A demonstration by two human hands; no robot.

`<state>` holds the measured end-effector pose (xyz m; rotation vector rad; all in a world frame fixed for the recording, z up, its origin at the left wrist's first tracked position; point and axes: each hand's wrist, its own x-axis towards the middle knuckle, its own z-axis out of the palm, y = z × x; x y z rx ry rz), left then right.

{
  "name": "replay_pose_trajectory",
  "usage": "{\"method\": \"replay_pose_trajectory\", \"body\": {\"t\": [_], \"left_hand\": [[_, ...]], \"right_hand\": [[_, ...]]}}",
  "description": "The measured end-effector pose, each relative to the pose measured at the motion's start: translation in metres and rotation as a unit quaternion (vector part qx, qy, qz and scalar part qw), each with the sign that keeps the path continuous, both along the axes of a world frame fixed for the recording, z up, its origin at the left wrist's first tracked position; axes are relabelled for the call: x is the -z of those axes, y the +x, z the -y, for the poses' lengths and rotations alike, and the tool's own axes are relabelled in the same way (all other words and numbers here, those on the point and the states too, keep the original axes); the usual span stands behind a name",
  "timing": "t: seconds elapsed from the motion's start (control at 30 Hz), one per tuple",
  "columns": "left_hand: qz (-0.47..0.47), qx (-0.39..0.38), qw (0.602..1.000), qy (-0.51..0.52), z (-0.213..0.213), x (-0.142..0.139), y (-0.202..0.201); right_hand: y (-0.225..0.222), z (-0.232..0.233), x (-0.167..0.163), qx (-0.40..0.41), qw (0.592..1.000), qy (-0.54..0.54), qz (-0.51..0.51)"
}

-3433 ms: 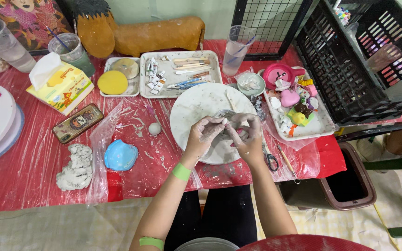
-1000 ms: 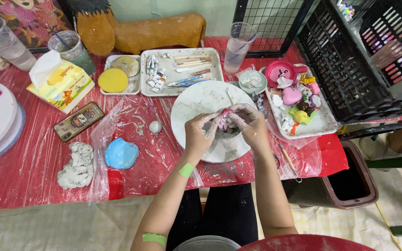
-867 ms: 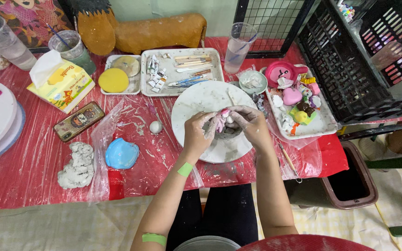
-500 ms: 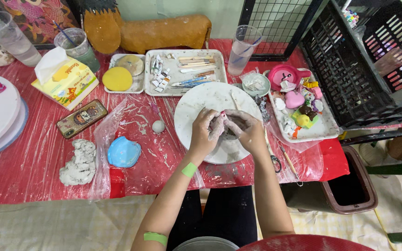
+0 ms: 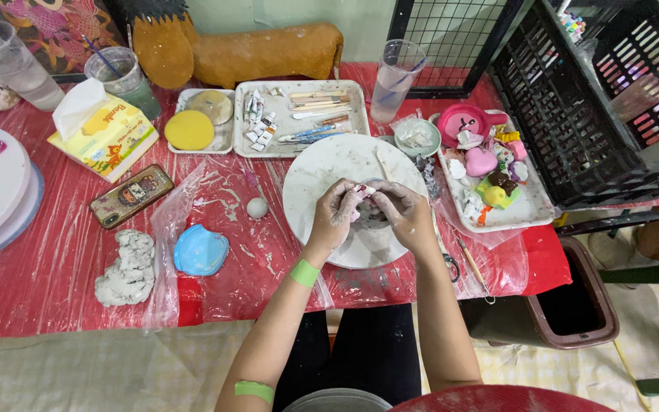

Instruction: The person sits at a craft table shaping white clay by hand, rolling and pressing it into balls on a plate. They use scissors to cut pieces of clay-like material and place the cut pieces into a small bowl, repeating the shaping and cutting across the episode.

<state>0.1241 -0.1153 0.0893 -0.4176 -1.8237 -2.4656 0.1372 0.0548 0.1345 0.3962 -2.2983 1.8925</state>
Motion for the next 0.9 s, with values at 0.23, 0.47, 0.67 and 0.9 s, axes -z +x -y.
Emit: {"method": "replay_pose_trajectory", "body": {"t": [0.23,0.47,0.67,0.9], "left_hand": [[-0.056,-0.095,0.989,-0.098,-0.004,-0.013,0.007],[-0.109,-0.125,0.973,-0.160,0.007,-0.042,0.020],[-0.062,-0.028,0.994,-0.080,0.007,-0.031,0.017],[-0.093,-0.047,0.990,-0.092,0.004,-0.012,0.013]], "right_hand": [[0.002,0.000,0.007,-0.039,0.995,-0.076,0.050],[0.002,0.006,0.015,0.048,0.997,-0.059,0.009],[-0.001,-0.003,0.019,0.009,0.995,-0.091,0.031],[-0.001,-0.005,0.024,-0.021,0.980,-0.183,0.082]]}}
